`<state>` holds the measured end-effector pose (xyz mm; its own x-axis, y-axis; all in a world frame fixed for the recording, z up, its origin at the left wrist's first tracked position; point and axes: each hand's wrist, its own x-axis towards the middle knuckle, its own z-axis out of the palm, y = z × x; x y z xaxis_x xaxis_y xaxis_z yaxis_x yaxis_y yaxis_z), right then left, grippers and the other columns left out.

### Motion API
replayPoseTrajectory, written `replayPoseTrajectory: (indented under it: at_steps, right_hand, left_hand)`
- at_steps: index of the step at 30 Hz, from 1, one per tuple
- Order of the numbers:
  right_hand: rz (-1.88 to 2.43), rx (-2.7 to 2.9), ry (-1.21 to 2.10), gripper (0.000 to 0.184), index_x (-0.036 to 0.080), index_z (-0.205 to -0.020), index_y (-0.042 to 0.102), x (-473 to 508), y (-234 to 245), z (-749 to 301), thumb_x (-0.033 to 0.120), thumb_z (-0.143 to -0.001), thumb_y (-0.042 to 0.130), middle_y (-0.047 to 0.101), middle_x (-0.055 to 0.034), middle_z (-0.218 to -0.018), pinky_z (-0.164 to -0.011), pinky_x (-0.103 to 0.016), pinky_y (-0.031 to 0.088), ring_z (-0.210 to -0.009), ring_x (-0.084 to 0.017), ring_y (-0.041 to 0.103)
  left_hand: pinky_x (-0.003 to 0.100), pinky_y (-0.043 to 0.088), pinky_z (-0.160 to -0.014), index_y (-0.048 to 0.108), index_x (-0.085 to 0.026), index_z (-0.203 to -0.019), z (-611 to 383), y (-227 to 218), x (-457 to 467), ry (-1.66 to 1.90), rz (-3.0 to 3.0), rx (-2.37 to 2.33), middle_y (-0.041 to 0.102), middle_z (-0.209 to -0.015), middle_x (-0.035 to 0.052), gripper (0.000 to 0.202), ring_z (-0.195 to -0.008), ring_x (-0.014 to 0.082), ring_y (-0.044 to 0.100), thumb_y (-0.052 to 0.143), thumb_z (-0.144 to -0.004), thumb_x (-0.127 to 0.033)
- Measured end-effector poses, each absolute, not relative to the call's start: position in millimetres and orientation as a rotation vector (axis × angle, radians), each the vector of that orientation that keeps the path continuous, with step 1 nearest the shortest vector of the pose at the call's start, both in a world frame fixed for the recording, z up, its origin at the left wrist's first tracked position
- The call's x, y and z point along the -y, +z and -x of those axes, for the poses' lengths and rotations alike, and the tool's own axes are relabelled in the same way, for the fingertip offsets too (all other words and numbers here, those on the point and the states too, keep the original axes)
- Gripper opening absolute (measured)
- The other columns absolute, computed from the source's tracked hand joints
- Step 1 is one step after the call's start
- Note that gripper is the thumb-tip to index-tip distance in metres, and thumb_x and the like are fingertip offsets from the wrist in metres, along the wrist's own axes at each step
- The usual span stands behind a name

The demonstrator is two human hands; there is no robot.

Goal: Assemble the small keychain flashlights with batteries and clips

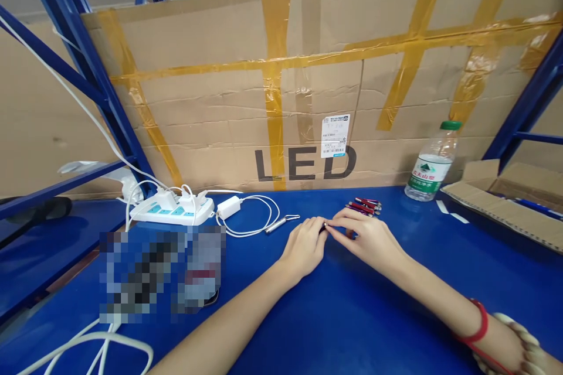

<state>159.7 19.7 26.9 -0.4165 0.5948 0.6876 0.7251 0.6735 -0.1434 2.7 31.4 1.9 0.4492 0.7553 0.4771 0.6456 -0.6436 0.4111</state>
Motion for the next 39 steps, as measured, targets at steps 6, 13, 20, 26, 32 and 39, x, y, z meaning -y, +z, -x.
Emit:
replayPoseTrajectory:
  at_steps: [6,13,20,26,32,39]
  right_hand:
    - [1.053,2.042,-0.225,0.029,0.02,-0.076,0.068,-20.3,26.8,-157.9,0.034,-0.087,0.046,0.066,-0.001,-0.075,-0.044,-0.019,0.04,-0.04,-0.005,0.051]
    - [1.183,1.968,-0.262,0.022,0.021,-0.065,0.067,-23.8,31.8,-166.1,0.032,-0.079,0.055,0.066,0.0011,-0.071,-0.044,-0.019,0.039,-0.046,-0.007,0.055]
    - [1.61,1.982,-0.381,0.016,0.027,-0.084,0.07,-34.9,31.5,-180.9,0.022,-0.078,0.056,0.07,0.0025,-0.086,-0.044,-0.021,0.04,-0.067,-0.016,0.066]
    - [1.544,2.189,-0.39,0.022,0.018,-0.095,0.069,-56.2,10.4,-191.6,0.024,-0.081,0.053,0.069,-0.0088,-0.099,-0.074,-0.033,0.05,-0.098,-0.026,0.062]
    - [1.215,2.429,-0.251,0.026,0.023,-0.102,0.066,-63.8,-8.0,-182.6,0.025,-0.086,0.045,0.067,-0.0057,-0.108,-0.093,-0.043,0.039,-0.103,-0.022,0.059]
    - [1.29,2.364,-0.235,0.024,0.023,-0.095,0.068,-71.8,-10.1,-187.4,0.02,-0.083,0.049,0.07,-0.0065,-0.097,-0.086,-0.041,0.042,-0.095,-0.024,0.062]
  left_hand:
    - [0.03,0.046,-0.079,0.049,-0.019,-0.095,-2.2,1.9,-31.1,0.983,-2.53,-1.229,0.062,-0.094,0.0047,0.014,-0.087,0.0189,0.059,0.036,-0.092,-0.015]
    - [0.029,0.047,-0.079,0.049,-0.021,-0.098,-2.7,4.1,-29.5,0.981,-2.503,-1.27,0.063,-0.097,0.0032,0.012,-0.09,0.0184,0.059,0.038,-0.093,-0.02]
    - [0.036,0.046,-0.08,0.049,-0.019,-0.097,-3.4,1.9,-32.5,1.008,-2.42,-1.453,0.063,-0.096,0.0062,0.012,-0.09,0.022,0.06,0.038,-0.093,-0.02]
    - [0.034,0.047,-0.078,0.047,-0.02,-0.098,-3.4,3.0,-31.7,1.014,-2.385,-1.523,0.064,-0.094,0.0053,0.011,-0.089,0.021,0.06,0.039,-0.093,-0.022]
    - [0.033,0.047,-0.079,0.048,-0.02,-0.096,-3.7,4.0,-29.4,0.988,-2.415,-1.518,0.064,-0.094,0.0056,0.009,-0.089,0.0211,0.06,0.041,-0.092,-0.023]
    - [0.034,0.046,-0.081,0.049,-0.02,-0.097,-3.2,3.7,-28.5,0.955,-2.457,-1.493,0.064,-0.096,0.0053,0.011,-0.091,0.0216,0.06,0.039,-0.093,-0.025]
